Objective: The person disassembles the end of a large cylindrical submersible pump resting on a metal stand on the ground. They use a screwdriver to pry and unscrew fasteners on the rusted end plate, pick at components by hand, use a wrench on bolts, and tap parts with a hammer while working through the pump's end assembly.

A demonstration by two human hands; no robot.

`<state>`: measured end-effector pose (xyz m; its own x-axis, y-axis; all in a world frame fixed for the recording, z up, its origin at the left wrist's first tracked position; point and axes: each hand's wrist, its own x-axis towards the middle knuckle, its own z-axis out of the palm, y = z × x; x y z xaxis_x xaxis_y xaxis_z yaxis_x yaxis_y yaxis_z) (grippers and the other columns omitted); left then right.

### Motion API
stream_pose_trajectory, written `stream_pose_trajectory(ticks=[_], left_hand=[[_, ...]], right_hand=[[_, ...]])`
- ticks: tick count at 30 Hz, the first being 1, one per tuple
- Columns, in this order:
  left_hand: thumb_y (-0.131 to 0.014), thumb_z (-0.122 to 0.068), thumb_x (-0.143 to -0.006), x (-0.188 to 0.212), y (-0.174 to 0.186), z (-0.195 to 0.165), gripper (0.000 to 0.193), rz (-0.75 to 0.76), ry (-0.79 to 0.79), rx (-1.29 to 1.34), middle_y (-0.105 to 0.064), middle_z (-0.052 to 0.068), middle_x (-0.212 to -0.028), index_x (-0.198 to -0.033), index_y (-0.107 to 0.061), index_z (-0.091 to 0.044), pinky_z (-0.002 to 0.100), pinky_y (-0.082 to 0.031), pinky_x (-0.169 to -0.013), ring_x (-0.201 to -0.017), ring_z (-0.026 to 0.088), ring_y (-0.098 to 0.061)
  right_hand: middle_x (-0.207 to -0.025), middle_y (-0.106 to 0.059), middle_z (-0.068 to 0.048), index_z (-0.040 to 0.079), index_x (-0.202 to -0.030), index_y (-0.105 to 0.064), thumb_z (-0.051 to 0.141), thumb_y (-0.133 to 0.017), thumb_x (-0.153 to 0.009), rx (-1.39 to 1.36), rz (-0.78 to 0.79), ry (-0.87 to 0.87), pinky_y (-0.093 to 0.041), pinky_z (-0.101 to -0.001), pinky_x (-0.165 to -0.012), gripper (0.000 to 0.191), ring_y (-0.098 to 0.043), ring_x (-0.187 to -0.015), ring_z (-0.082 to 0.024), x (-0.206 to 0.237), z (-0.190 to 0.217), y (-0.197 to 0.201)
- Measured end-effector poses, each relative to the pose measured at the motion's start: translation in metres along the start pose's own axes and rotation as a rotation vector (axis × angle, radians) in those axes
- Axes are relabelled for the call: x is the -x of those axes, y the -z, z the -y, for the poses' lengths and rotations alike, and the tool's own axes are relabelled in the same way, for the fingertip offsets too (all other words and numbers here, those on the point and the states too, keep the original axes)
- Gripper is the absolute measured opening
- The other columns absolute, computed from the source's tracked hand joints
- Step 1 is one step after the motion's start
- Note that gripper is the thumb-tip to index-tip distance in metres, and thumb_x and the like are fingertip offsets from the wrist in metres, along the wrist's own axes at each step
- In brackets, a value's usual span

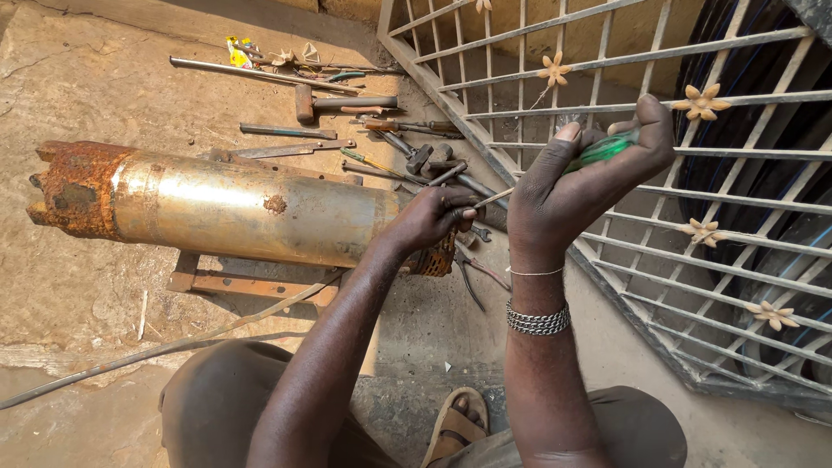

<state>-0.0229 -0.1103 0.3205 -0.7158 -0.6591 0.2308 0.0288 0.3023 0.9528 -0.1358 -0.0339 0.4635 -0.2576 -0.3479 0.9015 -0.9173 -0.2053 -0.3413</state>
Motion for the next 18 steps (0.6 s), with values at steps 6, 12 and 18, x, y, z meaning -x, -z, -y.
stream_pose_trajectory(ticks=[6,12,18], left_hand=[[-0.068,-0.019,-0.097,0.001,0.004,0.004,0.017,0.039,-0.089,-0.153,-0.077,0.011,-0.095,-0.104,-0.075,-0.005,0.04,-0.059,-0.082,-0.087,0.024,-0.075],[-0.07,-0.009,-0.09,-0.001,-0.002,-0.006,0.017,-0.071,-0.282,-0.251,-0.076,0.014,-0.1,-0.107,-0.073,-0.003,0.042,-0.057,-0.083,-0.094,0.034,-0.073],[-0.074,-0.01,-0.092,-0.003,-0.006,-0.012,0.013,-0.069,-0.252,-0.269,-0.074,0.014,-0.093,-0.101,-0.072,-0.002,0.042,-0.056,-0.074,-0.086,0.034,-0.072]], right_hand=[[-0.085,-0.046,-0.004,0.004,-0.116,-0.046,0.031,-0.058,-0.116,-1.11,0.215,-0.295,-0.029,-0.0237,-0.039,0.03,-0.03,-0.052,-0.006,-0.023,-0.025,-0.004],[-0.063,-0.043,0.005,0.009,-0.101,-0.059,0.056,-0.039,-0.117,-1.806,0.807,-0.293,-0.024,-0.0235,-0.04,0.053,-0.028,-0.045,-0.004,-0.064,-0.052,-0.003],[-0.093,-0.057,-0.008,0.005,-0.121,-0.053,0.028,-0.053,-0.119,-1.029,0.243,-0.365,-0.05,-0.0301,-0.075,0.024,-0.051,-0.077,-0.013,-0.037,-0.029,0.024]])
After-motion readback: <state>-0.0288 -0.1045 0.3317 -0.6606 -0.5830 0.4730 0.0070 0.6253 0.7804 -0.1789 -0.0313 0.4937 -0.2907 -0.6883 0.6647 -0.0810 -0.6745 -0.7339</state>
